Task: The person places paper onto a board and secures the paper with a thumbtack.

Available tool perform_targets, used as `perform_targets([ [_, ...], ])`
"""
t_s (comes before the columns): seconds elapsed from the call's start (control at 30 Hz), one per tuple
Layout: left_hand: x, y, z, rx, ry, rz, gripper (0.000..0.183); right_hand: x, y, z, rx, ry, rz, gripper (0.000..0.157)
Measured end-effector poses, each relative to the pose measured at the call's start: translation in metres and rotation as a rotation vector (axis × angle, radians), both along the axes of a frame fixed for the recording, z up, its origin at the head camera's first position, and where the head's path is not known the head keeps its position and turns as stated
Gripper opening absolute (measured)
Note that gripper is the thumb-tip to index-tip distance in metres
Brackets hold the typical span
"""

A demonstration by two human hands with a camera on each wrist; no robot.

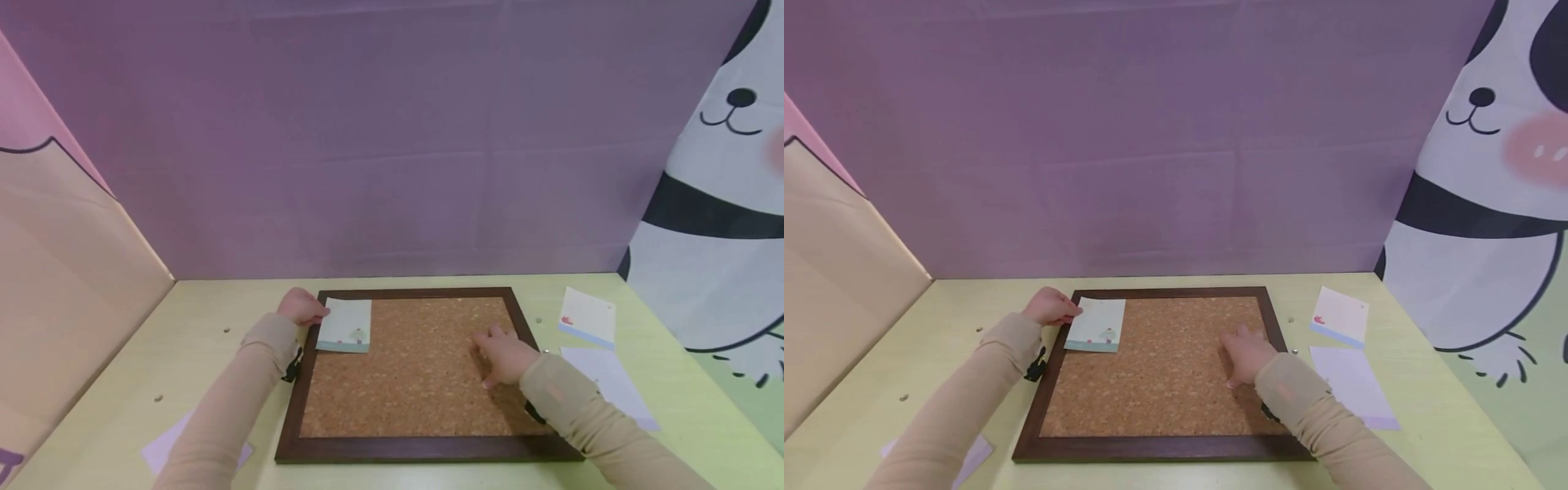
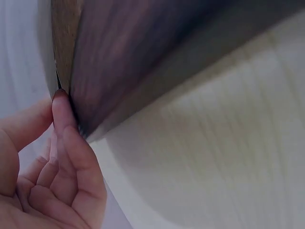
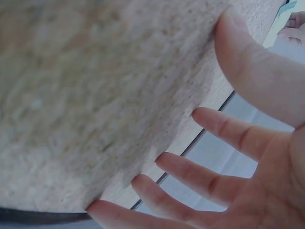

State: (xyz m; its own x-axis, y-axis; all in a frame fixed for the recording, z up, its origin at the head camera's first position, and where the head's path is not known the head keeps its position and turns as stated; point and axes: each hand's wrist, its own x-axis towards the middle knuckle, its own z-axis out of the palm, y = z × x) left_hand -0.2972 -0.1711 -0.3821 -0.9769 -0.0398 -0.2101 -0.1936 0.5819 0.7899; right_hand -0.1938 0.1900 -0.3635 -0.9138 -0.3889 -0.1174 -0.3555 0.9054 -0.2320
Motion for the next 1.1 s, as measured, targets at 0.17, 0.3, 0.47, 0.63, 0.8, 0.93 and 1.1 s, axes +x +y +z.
perform_targets([
  [0.17,0.005,0.007,0.006,-0.062,0.014,-0.024,0.015,0.000,0.000,0.000,0.001,-0.013,-0.011,0.053],
  [0.3,0.007,0.010,0.011,-0.108,0.008,-0.024,0.017,-0.001,0.000,-0.002,0.002,-0.007,-0.006,0.053],
  [0.47,0.001,0.011,0.006,-0.138,0.010,-0.030,0.019,-0.001,0.000,-0.002,0.004,-0.010,-0.005,0.052],
  [0.63,-0.005,0.012,0.002,-0.182,0.029,-0.041,0.017,-0.002,-0.001,-0.001,0.005,-0.014,-0.009,0.053],
  [0.8,0.000,0.014,0.011,-0.217,0.019,-0.062,0.015,-0.002,-0.001,0.000,0.007,-0.021,-0.007,0.054],
  [0.93,0.003,0.016,0.018,-0.266,0.014,-0.096,0.015,-0.001,-0.001,0.001,0.008,-0.023,-0.009,0.054],
  [1.1,0.000,0.018,0.017,-0.339,0.001,-0.115,0.015,-0.001,-0.001,0.001,0.002,-0.021,-0.006,0.055],
])
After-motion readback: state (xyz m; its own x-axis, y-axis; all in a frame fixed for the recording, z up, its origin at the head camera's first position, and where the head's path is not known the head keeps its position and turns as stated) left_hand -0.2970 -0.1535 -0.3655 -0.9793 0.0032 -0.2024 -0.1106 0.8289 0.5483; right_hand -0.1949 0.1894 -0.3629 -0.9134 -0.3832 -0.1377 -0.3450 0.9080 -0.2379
